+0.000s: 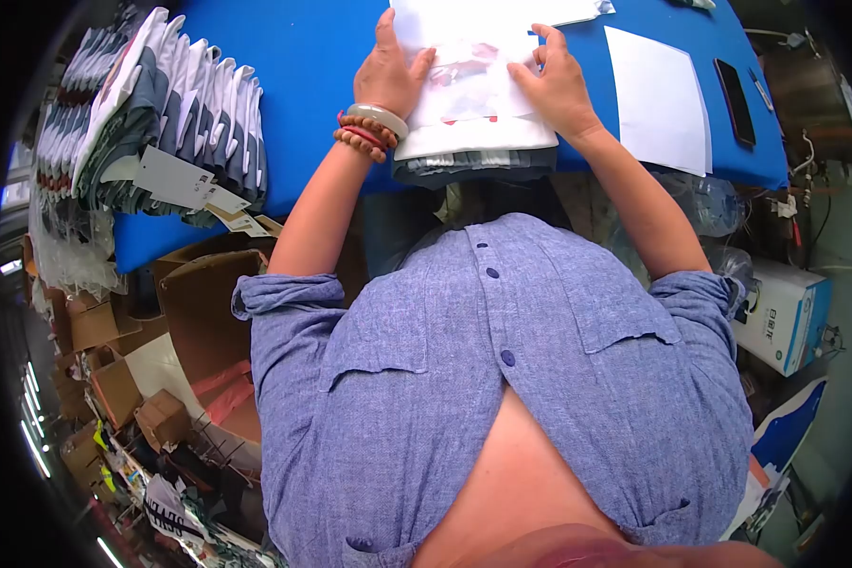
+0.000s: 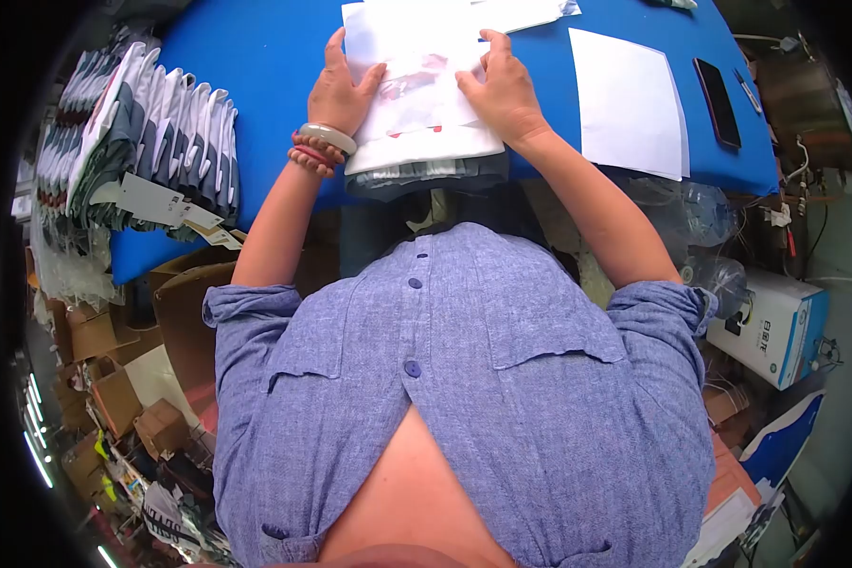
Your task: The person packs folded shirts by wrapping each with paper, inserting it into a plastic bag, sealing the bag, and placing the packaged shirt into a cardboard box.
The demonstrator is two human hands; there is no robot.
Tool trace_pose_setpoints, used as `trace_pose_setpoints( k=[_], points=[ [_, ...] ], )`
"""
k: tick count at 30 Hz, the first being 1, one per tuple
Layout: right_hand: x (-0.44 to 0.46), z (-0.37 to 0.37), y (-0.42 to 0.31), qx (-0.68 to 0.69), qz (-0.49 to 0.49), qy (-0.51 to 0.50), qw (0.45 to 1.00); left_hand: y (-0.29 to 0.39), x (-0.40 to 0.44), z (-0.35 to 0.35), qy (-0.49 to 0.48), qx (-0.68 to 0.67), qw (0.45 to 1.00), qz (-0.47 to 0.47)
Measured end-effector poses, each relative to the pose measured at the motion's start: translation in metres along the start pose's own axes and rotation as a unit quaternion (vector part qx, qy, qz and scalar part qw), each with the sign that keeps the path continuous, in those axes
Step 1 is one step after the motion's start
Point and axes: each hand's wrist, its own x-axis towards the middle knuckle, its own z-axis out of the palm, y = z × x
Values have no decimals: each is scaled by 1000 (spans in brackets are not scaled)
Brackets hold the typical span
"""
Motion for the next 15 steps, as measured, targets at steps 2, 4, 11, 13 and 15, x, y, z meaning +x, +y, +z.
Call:
trace_pose_setpoints(
  k=[2, 4, 11, 13, 15],
  points=[
    [-3, 1, -2, -19, -10, 9, 1000, 1, -2, 0, 8, 19, 1000, 18],
    [-5, -2, -8, -17, 3, -1, 1000, -8, -2, 5, 59, 33, 994, 91],
    [-9, -2, -14, -85, -1, -14, 996, 0, 0, 2, 123, 208, 938, 248],
    [-10, 0, -12, -109, -7, 0, 994, 2, 5, -1, 94, 258, 912, 303],
    [-12, 1, -14, -177, -54, 23, 982, -6, 9, 4, 8, 246, 922, 300]
  ],
)
